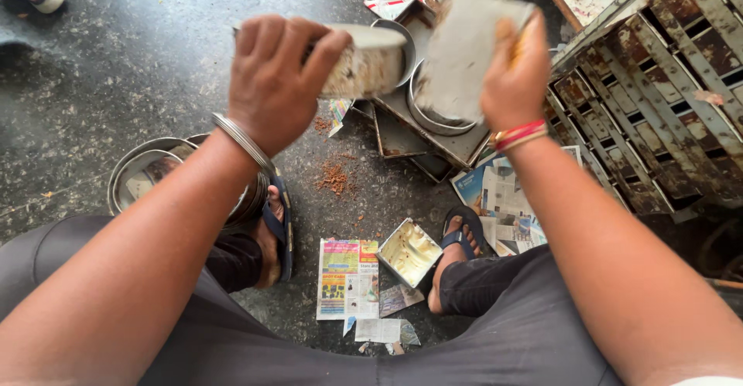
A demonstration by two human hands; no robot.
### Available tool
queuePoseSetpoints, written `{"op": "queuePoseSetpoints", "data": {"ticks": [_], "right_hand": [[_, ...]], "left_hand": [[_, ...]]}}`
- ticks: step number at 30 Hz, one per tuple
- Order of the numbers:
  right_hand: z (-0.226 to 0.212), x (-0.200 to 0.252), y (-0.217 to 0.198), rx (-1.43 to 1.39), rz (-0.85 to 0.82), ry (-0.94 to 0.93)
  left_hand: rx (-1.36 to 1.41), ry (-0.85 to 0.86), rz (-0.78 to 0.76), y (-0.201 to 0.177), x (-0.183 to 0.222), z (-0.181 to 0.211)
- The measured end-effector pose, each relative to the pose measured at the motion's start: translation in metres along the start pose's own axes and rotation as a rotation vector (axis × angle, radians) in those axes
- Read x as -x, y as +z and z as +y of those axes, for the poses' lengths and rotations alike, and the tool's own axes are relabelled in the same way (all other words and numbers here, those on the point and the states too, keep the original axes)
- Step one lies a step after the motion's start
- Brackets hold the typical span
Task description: The person cleans multiple metal baking pans by scraping and wiping the interiors with a small cloth and a metal scraper.
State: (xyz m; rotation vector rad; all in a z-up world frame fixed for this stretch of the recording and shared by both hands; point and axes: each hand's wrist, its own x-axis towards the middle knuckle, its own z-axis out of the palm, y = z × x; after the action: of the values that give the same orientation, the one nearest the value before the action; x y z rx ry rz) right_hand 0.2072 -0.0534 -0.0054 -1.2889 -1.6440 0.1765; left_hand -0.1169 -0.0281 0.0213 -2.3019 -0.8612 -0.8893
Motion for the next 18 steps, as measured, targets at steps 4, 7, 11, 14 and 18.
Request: {"op": "queuePoseSetpoints", "data": {"ticks": [4, 7, 11, 14, 18], "right_hand": [[0.001, 0.024, 0.022, 0.261, -0.499, 0.118], [0.021, 0.055, 0.034, 0.464, -0.739, 0.220], [0.066, 0.135, 0.049, 0.616, -1.276, 0.176], [0.103, 0.177, 0.067, 0.701, -1.385, 0.327], [0.142, 0.217, 0.078, 0.786, -1.349, 0.401]], "left_hand": [[0.002, 0.003, -0.027, 0.001, 0.002, -0.009], [0.080, -0.175, -0.072, 0.011, 0.010, -0.020], [0.396, -0.417, -0.011, 0.036, 0.010, -0.025], [0.573, -0.466, -0.006, 0.054, 0.005, -0.016], [0.687, -0.534, -0.053, 0.066, -0.014, 0.005]]}}
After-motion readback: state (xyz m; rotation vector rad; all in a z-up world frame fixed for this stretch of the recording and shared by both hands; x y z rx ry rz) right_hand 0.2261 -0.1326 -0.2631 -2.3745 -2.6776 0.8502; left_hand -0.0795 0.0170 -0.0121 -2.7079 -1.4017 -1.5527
